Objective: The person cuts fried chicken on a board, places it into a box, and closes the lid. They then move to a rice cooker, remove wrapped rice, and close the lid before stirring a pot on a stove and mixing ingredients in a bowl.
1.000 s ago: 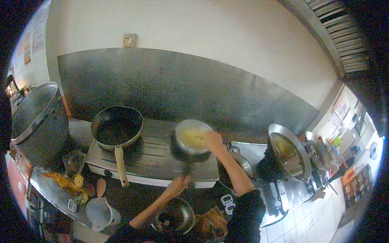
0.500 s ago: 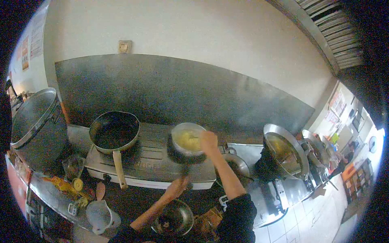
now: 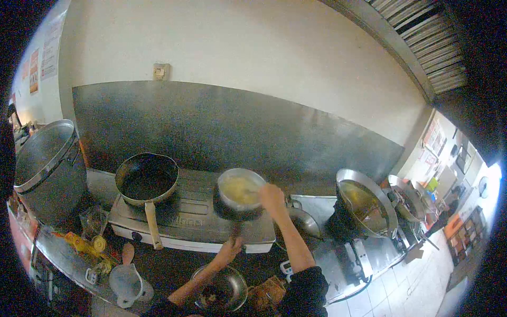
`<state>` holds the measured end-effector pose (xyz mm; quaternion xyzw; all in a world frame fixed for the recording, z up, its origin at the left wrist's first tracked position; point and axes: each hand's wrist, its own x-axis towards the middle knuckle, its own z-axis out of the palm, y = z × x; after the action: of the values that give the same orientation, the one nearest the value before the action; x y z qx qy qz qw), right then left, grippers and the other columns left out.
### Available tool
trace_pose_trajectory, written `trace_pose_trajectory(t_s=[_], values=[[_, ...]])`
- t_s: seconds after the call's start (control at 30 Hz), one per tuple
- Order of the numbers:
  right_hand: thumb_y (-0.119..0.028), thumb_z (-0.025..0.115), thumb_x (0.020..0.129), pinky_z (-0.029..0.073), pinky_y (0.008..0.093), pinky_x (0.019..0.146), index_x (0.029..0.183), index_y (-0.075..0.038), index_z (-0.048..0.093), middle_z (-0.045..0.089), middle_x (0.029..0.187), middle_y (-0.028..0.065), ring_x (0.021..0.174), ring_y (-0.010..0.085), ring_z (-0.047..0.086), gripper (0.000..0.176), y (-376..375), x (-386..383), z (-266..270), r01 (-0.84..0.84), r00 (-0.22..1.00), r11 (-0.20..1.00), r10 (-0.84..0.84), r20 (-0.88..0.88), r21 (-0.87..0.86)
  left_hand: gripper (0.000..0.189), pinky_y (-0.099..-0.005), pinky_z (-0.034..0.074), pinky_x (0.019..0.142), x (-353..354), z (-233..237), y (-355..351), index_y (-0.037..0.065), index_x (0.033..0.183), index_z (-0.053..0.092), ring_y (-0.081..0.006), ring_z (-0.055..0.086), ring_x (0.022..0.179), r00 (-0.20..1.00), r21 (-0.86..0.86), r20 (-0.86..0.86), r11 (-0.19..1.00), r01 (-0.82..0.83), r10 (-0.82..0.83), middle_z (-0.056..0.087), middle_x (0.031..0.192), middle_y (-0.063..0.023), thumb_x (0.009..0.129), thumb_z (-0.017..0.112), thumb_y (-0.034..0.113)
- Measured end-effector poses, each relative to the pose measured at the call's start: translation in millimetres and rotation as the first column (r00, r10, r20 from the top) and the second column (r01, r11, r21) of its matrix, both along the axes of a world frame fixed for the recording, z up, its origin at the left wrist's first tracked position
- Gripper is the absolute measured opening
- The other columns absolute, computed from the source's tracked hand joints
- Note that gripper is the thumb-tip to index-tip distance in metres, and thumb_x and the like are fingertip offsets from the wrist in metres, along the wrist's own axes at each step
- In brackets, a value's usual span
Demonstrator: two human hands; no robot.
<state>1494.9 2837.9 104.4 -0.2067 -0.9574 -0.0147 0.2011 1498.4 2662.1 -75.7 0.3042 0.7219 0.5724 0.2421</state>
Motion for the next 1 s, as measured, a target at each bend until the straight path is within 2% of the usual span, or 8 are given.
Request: trace_pose_trajectory(t_s=[0.13, 0.23, 0.43, 0.53, 0.63, 0.83, 0.93, 1.0], values=[[-0.023, 0.054, 0.074, 0.048, 0.0468, 0.067, 0.072, 0.003, 0.061, 0.060, 0.076, 0.0254, 0.074, 0.0382, 0.060, 0.027, 14, -7, -24, 0.019, 0.995, 0.997, -0.012, 0.101, -0.069, 0.045, -0.0475, 0.040, 0.073, 0, 1, 1, -0.006, 0.094, 0.049, -0.0456, 0.053, 0.084, 1.000, -0.047, 0.014, 0.998, 0.029, -0.028, 0.057, 0.082, -0.0293, 0.088, 0.038, 0.037], [-0.023, 0.053, 0.073, 0.048, 0.0465, 0.068, 0.073, 0.003, 0.061, 0.060, 0.078, 0.0257, 0.075, 0.0388, 0.060, 0.028, 15, -6, 4, 0.120, 0.992, 0.988, -0.117, 0.041, -0.099, 0.044, -0.0473, 0.041, 0.071, 1, 7, -7, -0.006, 0.092, 0.049, -0.0443, 0.054, 0.079, 0.994, 0.037, -0.086, 0.997, 0.063, -0.060, 0.057, 0.077, -0.0274, 0.088, 0.037, 0.036], [-0.016, 0.056, 0.069, 0.049, 0.0458, 0.067, 0.071, 0.003, 0.060, 0.061, 0.077, 0.0247, 0.073, 0.0393, 0.060, 0.020, 66, -29, 3, 0.230, 0.971, 0.973, -0.226, -0.083, 0.034, 0.045, -0.0476, 0.041, 0.069, -3, -36, 17, -0.006, 0.090, 0.048, -0.0437, 0.055, 0.076, 0.999, 0.083, 0.034, 0.996, 0.032, -0.035, 0.056, 0.075, -0.0272, 0.089, 0.037, 0.038], [-0.017, 0.062, 0.065, 0.048, 0.0425, 0.060, 0.064, 0.003, 0.060, 0.060, 0.066, 0.0225, 0.059, 0.0340, 0.060, 0.020, 78, -34, -23, 0.175, 0.973, 0.984, -0.170, -0.152, 0.016, 0.048, -0.0485, 0.041, 0.069, 5, -2, -5, -0.006, 0.090, 0.048, -0.0445, 0.054, 0.077, 0.962, 0.094, -0.270, 0.994, 0.058, -0.031, 0.056, 0.076, -0.0286, 0.088, 0.037, 0.040], [-0.021, 0.065, 0.062, 0.044, 0.0387, 0.052, 0.058, 0.003, 0.060, 0.055, 0.054, 0.0203, 0.046, 0.0265, 0.054, 0.025, 86, -47, -42, 0.023, 0.996, 0.959, 0.003, 0.092, -0.283, 0.050, -0.0499, 0.040, 0.070, 1, -26, 6, -0.007, 0.090, 0.047, -0.0456, 0.053, 0.079, 0.971, 0.019, -0.226, 0.996, 0.086, -0.079, 0.055, 0.078, -0.0310, 0.088, 0.036, 0.042], [-0.020, 0.063, 0.062, 0.041, 0.0364, 0.049, 0.057, -0.001, 0.060, 0.050, 0.049, 0.0170, 0.042, 0.0207, 0.047, 0.020, 46, -46, -19, -0.274, 0.958, 0.874, 0.284, -0.037, -0.402, 0.050, -0.0507, 0.039, 0.071, 9, 10, -5, -0.006, 0.093, 0.047, -0.0462, 0.053, 0.081, 0.998, -0.094, -0.027, 0.994, 0.055, -0.057, 0.055, 0.078, -0.0322, 0.088, 0.034, 0.042], [-0.020, 0.062, 0.063, 0.040, 0.0362, 0.048, 0.059, -0.002, 0.061, 0.049, 0.049, 0.0172, 0.041, 0.0200, 0.046, 0.019, 28, -41, 2, -0.291, 0.957, 0.879, 0.274, -0.100, -0.379, 0.049, -0.0503, 0.039, 0.070, 8, 26, -16, -0.005, 0.096, 0.046, -0.0461, 0.053, 0.081, 0.987, -0.090, -0.122, 0.991, 0.096, -0.107, 0.055, 0.079, -0.0313, 0.088, 0.034, 0.042], [-0.025, 0.061, 0.065, 0.046, 0.0381, 0.057, 0.066, -0.003, 0.064, 0.058, 0.063, 0.0168, 0.058, 0.0278, 0.056, 0.022, 33, -40, 14, -0.179, 0.983, 0.919, 0.185, -0.018, -0.351, 0.049, -0.0503, 0.039, 0.070, 8, 33, -17, -0.005, 0.097, 0.045, -0.0465, 0.052, 0.081, 0.990, -0.128, -0.070, 0.986, 0.109, -0.119, 0.055, 0.080, -0.0305, 0.088, 0.033, 0.042]])
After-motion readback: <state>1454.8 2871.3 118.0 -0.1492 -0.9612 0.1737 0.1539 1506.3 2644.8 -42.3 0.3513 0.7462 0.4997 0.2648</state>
